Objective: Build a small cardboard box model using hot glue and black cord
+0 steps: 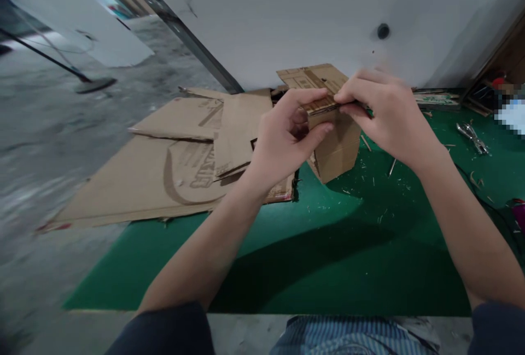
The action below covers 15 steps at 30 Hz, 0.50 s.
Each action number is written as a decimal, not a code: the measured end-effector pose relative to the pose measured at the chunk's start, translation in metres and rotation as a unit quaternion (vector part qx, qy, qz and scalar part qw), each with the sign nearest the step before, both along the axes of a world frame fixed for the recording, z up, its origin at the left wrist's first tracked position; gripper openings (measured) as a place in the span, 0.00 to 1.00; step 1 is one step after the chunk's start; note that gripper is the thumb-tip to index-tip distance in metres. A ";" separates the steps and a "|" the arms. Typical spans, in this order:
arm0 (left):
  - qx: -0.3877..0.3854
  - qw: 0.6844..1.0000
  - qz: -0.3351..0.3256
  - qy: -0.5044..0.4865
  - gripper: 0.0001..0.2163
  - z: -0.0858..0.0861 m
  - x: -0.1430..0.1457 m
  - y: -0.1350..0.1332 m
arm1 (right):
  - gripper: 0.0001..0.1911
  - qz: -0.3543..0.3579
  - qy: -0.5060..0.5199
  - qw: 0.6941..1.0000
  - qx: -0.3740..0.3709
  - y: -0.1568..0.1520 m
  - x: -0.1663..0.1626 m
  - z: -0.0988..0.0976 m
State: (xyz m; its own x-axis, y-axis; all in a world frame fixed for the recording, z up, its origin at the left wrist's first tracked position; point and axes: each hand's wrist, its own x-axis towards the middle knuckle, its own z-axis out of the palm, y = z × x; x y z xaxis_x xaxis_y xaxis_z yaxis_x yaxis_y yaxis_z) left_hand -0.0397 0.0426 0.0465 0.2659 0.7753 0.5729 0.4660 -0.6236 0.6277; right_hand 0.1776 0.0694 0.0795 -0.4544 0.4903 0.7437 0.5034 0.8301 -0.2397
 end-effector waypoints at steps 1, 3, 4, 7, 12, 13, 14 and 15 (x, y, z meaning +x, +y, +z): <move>0.006 1.000 0.001 -0.002 0.18 -0.001 0.001 0.000 | 0.08 -0.006 0.001 1.000 0.002 -0.001 -0.001 0.000; 0.016 1.000 0.004 -0.004 0.18 -0.003 0.002 0.001 | 0.08 -0.019 -0.001 1.000 -0.004 -0.001 -0.001 0.000; 0.020 1.000 0.006 -0.004 0.17 -0.004 0.002 0.001 | 0.09 -0.022 -0.001 1.000 -0.005 -0.001 -0.001 0.000; 0.022 1.000 0.004 -0.008 0.17 -0.002 0.003 -0.001 | 0.11 -0.001 0.010 1.000 0.007 0.002 0.001 -0.001; -0.042 0.999 -0.035 -0.001 0.31 0.004 0.003 -0.009 | 0.13 0.045 0.000 0.999 0.020 0.009 0.009 -0.001; -0.054 0.997 -0.053 -0.003 0.35 0.005 0.003 -0.011 | 0.14 0.045 -0.009 0.999 0.015 0.009 0.011 -0.001; -0.064 0.995 -0.073 -0.005 0.38 0.005 0.003 -0.013 | 0.17 0.046 -0.020 0.999 0.007 0.009 0.013 -0.002; -0.070 0.993 -0.092 -0.005 0.40 0.004 0.003 -0.014 | 0.21 0.047 -0.032 0.998 -0.006 0.009 0.015 -0.002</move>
